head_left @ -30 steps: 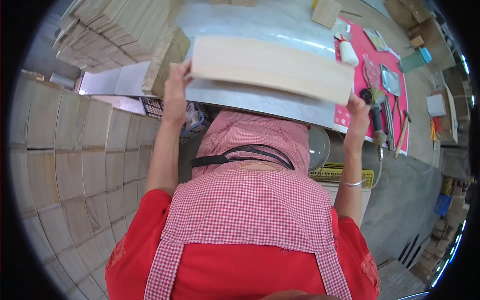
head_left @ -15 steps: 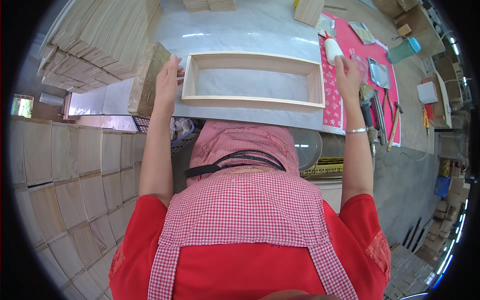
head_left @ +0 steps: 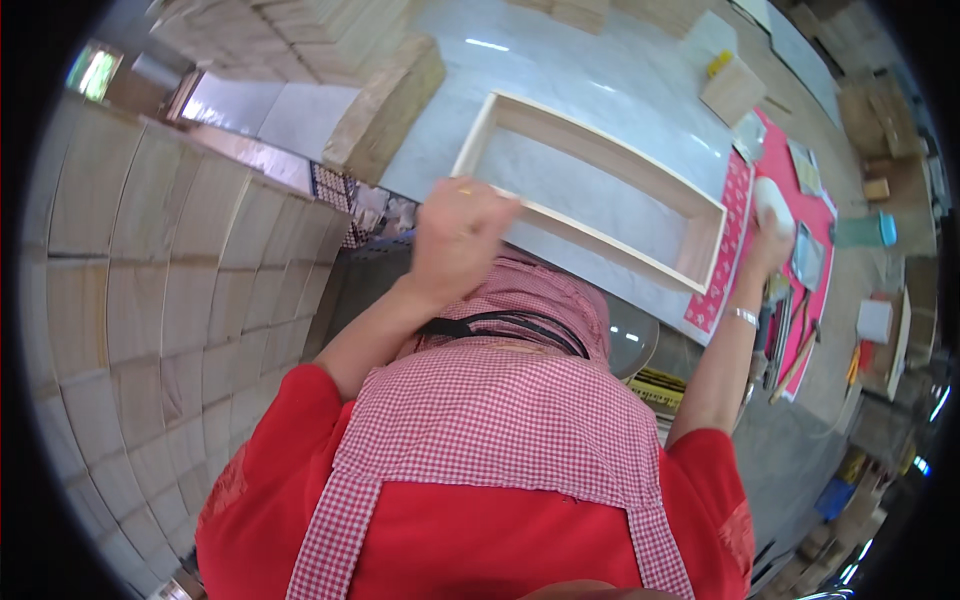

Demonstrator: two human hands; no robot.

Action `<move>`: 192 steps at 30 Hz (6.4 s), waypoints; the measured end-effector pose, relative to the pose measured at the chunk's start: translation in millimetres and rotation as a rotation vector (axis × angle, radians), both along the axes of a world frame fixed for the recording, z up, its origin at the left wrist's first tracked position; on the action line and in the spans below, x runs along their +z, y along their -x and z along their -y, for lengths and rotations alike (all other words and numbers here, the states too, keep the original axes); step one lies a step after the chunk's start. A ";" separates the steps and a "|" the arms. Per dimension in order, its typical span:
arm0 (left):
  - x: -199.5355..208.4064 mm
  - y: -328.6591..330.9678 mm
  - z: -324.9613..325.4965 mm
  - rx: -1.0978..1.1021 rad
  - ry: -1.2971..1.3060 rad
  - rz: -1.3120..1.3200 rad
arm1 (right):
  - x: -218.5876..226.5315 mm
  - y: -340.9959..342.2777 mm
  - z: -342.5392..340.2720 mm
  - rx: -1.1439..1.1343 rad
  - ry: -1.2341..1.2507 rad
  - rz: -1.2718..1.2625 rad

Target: Assemble wooden boxes by applying glue to joints and securing them with a pneumatic stapler.

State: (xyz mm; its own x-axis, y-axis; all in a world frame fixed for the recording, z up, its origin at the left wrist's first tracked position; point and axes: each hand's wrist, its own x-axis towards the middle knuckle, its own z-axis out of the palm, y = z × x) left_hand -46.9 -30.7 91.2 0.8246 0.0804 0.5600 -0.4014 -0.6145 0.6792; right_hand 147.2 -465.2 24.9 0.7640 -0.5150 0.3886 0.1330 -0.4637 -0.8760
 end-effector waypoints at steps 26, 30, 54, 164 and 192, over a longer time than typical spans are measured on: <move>-65.9 6.7 47.9 -0.270 -0.508 0.148 | 85.7 133.2 -263.0 0.928 0.083 -0.010; -65.8 6.3 47.2 -0.280 -0.496 0.150 | 86.1 129.2 -262.2 0.961 0.215 0.068; -57.7 5.7 49.1 -0.178 -0.611 0.144 | 82.3 69.3 -274.3 0.707 0.388 0.273; -60.4 22.9 54.1 -0.334 -0.466 0.176 | 93.8 214.0 -138.3 0.480 0.245 -0.014; -55.6 17.7 59.2 -0.455 -0.392 0.074 | 87.0 232.8 -45.4 -0.002 0.082 0.023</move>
